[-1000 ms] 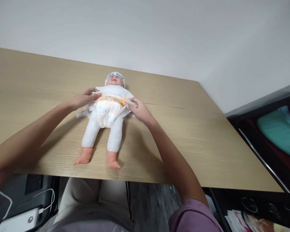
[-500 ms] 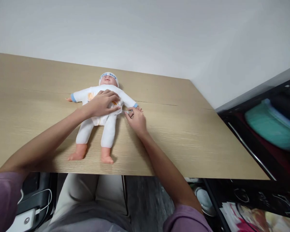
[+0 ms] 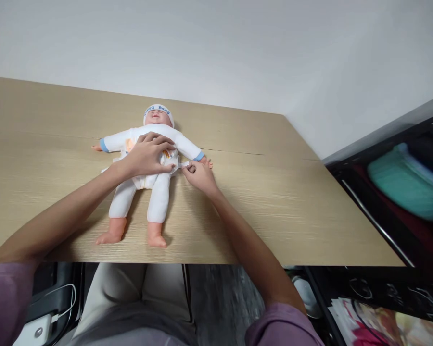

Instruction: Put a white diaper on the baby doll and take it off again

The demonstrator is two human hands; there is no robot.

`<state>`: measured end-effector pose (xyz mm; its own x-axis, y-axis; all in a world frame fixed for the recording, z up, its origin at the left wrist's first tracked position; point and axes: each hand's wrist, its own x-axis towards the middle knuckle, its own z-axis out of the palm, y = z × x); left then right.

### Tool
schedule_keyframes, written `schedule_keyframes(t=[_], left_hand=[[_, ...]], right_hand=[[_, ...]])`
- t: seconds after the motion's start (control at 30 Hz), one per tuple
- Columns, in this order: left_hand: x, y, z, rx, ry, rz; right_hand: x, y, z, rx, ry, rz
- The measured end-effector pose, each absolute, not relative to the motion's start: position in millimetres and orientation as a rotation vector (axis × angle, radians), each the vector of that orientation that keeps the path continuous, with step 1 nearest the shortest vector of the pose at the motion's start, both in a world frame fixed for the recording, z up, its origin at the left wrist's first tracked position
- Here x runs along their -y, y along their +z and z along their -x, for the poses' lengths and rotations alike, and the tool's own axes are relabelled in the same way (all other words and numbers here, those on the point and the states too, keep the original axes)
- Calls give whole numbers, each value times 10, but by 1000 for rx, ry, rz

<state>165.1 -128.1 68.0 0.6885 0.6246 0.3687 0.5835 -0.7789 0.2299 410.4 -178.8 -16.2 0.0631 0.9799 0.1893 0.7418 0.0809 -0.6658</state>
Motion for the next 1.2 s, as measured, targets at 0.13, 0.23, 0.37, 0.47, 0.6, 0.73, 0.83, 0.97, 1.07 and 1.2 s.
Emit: schedule_keyframes(t=[0.13, 0.23, 0.37, 0.47, 0.6, 0.73, 0.83, 0.97, 1.07, 1.2], left_hand=[[1292, 695, -1649, -1014, 668, -2775], [1296, 695, -1643, -1019, 670, -2773], [1303, 679, -1648, -1027, 686, -2785], [1310, 674, -1658, -1022, 676, -2795], [1308, 674, -1667, -1020, 663, -2790], [1290, 667, -1670, -1040, 676, -2777], [1276, 676, -1664, -1040, 678, -2755], [1264, 694, -1644, -995, 655, -2733], [1230, 671, -1630, -947, 660, -2716], [1127, 653, -1605, -900, 630, -2648]], right_hand=[[1773, -126, -3972, 1642, 374, 1754], [1792, -132, -3936, 1560, 341, 1779], [1962, -135, -3976, 1484, 416, 1729], [2085, -78, -3964, 1506, 410, 1615], [2003, 79, -3814, 1543, 388, 1496], [1705, 185, -3604, 1593, 493, 1389], [1541, 177, -3493, 1594, 565, 1381], [1628, 127, -3434, 1503, 686, 1336], [1878, 117, -3418, 1496, 591, 1301], [2141, 104, -3431, 1733, 332, 1197]])
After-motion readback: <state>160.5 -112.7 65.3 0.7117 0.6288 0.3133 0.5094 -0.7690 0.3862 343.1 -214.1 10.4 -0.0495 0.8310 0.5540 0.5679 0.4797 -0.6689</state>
